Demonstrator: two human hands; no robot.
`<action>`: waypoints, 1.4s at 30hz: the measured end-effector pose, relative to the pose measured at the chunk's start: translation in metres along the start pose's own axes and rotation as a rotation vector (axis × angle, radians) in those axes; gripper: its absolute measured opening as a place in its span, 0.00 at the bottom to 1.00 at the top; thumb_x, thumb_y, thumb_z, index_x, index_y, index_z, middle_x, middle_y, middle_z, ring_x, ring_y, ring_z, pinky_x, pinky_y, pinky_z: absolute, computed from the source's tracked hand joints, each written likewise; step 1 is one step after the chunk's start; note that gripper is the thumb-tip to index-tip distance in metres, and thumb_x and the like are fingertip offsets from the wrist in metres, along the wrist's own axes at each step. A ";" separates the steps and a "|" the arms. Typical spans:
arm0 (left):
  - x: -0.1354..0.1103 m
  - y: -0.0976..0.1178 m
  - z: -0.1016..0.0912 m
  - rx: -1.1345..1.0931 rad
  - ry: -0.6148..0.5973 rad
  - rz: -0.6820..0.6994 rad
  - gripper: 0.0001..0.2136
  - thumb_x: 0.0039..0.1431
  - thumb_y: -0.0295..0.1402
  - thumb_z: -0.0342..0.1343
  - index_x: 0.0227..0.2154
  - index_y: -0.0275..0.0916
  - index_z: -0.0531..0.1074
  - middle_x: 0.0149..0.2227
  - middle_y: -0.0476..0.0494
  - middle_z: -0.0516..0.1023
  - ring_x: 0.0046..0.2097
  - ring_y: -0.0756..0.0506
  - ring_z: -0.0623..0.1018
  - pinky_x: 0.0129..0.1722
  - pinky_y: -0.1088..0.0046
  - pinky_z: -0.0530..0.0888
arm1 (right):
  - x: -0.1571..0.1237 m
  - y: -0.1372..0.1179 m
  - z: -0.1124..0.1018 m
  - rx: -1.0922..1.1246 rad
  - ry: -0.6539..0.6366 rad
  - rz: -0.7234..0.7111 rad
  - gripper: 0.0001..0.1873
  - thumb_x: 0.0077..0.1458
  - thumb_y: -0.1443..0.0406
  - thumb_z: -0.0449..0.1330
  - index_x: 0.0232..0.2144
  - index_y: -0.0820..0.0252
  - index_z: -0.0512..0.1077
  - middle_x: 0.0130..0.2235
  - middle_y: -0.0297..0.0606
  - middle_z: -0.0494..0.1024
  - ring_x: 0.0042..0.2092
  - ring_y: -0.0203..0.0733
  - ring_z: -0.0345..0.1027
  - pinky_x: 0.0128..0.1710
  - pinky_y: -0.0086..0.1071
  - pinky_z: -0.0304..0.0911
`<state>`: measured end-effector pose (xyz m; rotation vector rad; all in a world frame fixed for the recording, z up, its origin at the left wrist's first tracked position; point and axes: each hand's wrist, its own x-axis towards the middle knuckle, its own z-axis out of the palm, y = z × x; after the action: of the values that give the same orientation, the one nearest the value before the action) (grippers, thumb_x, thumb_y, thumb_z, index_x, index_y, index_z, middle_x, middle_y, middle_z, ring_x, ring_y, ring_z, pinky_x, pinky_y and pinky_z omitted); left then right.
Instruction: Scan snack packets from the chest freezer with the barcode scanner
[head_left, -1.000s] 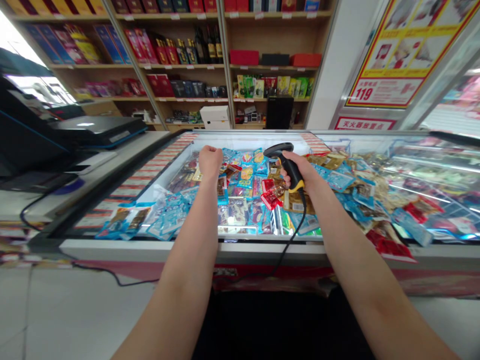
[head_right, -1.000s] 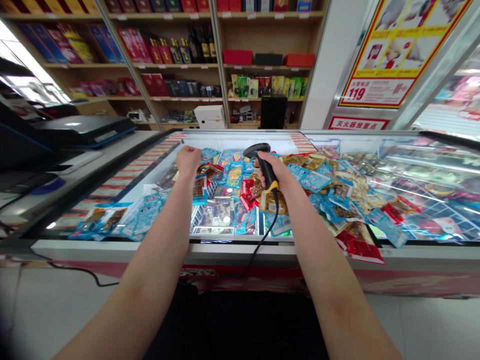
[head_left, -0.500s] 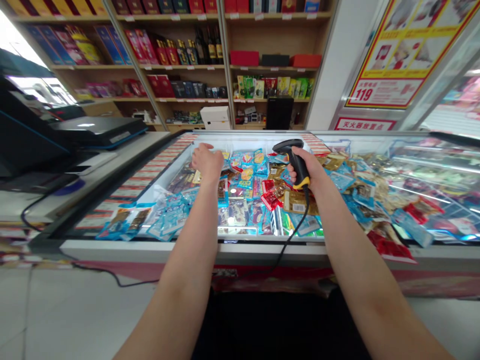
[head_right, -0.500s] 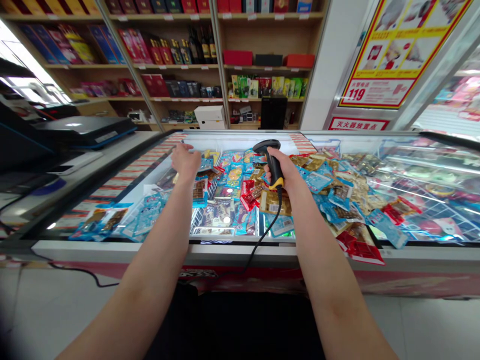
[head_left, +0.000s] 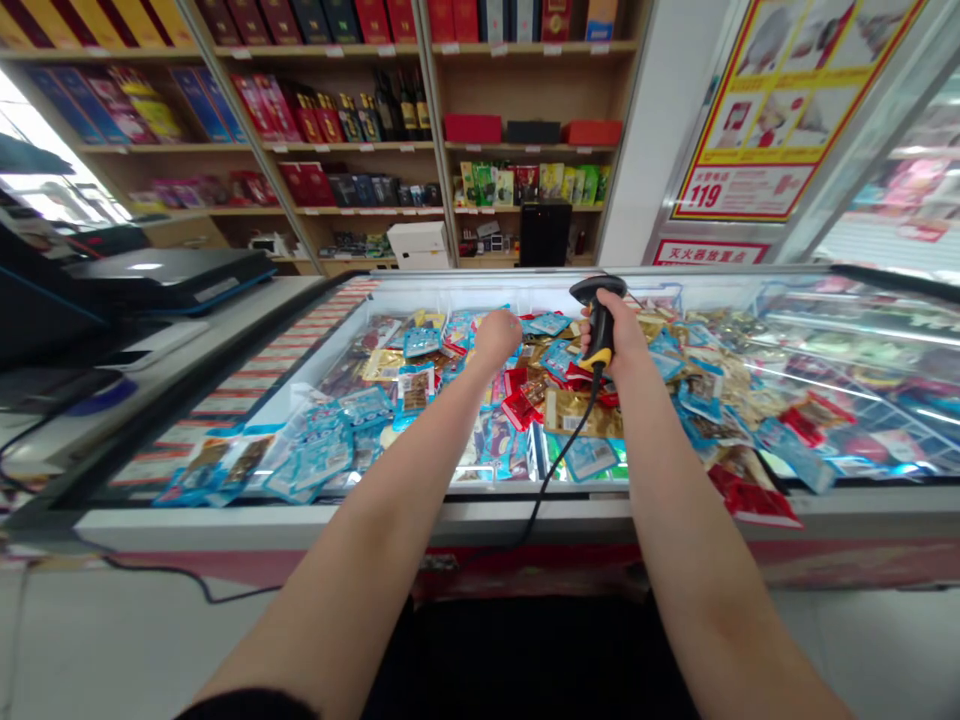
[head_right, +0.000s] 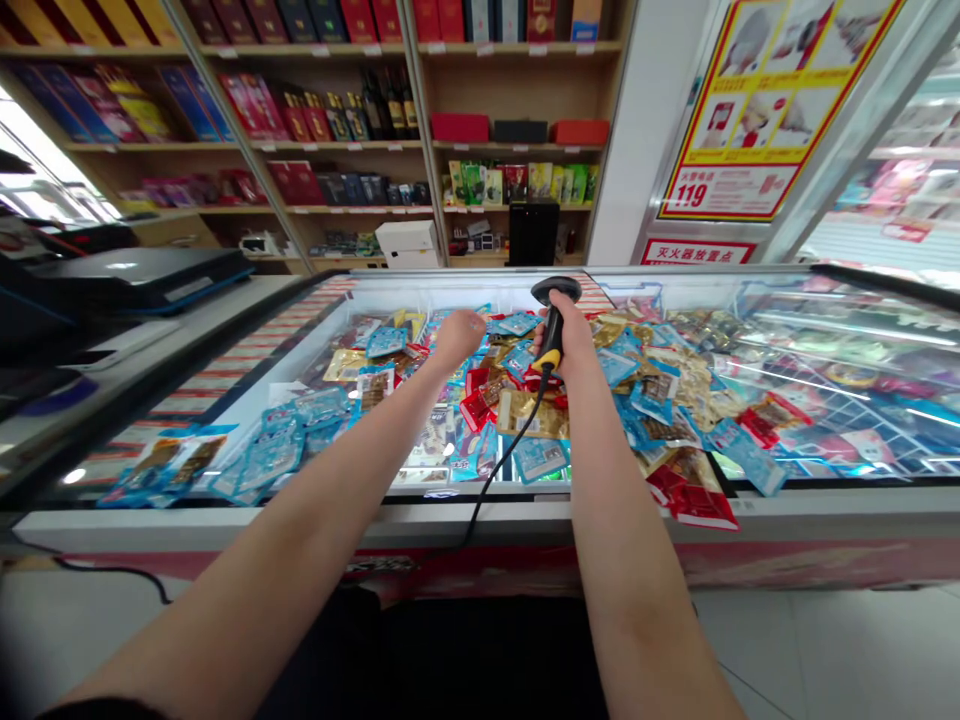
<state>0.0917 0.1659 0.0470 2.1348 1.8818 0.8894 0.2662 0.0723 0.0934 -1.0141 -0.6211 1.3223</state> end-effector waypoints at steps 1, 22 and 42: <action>0.005 0.007 0.006 0.018 -0.019 0.024 0.14 0.62 0.32 0.51 0.43 0.39 0.80 0.46 0.36 0.82 0.51 0.39 0.79 0.50 0.68 0.72 | 0.001 0.001 0.000 0.007 0.008 -0.011 0.16 0.63 0.52 0.57 0.32 0.58 0.67 0.18 0.30 0.66 0.15 0.34 0.60 0.12 0.26 0.59; 0.034 0.027 0.028 -0.113 -0.081 -0.068 0.05 0.48 0.32 0.63 0.26 0.38 0.72 0.34 0.42 0.81 0.45 0.40 0.81 0.44 0.70 0.74 | 0.009 0.005 0.000 -0.085 -0.068 0.005 0.18 0.63 0.50 0.57 0.34 0.59 0.68 0.19 0.32 0.70 0.17 0.35 0.63 0.14 0.26 0.61; -0.021 -0.045 -0.033 -1.024 0.077 -0.486 0.16 0.44 0.17 0.61 0.19 0.39 0.58 0.18 0.57 0.56 0.26 0.53 0.68 0.38 0.69 0.81 | -0.015 0.031 0.034 -0.230 -0.342 0.187 0.17 0.65 0.52 0.56 0.34 0.59 0.69 0.17 0.33 0.70 0.14 0.35 0.61 0.12 0.26 0.60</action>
<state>0.0353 0.1461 0.0445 1.0031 1.3627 1.3872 0.2195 0.0642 0.0840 -1.0584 -0.9726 1.6344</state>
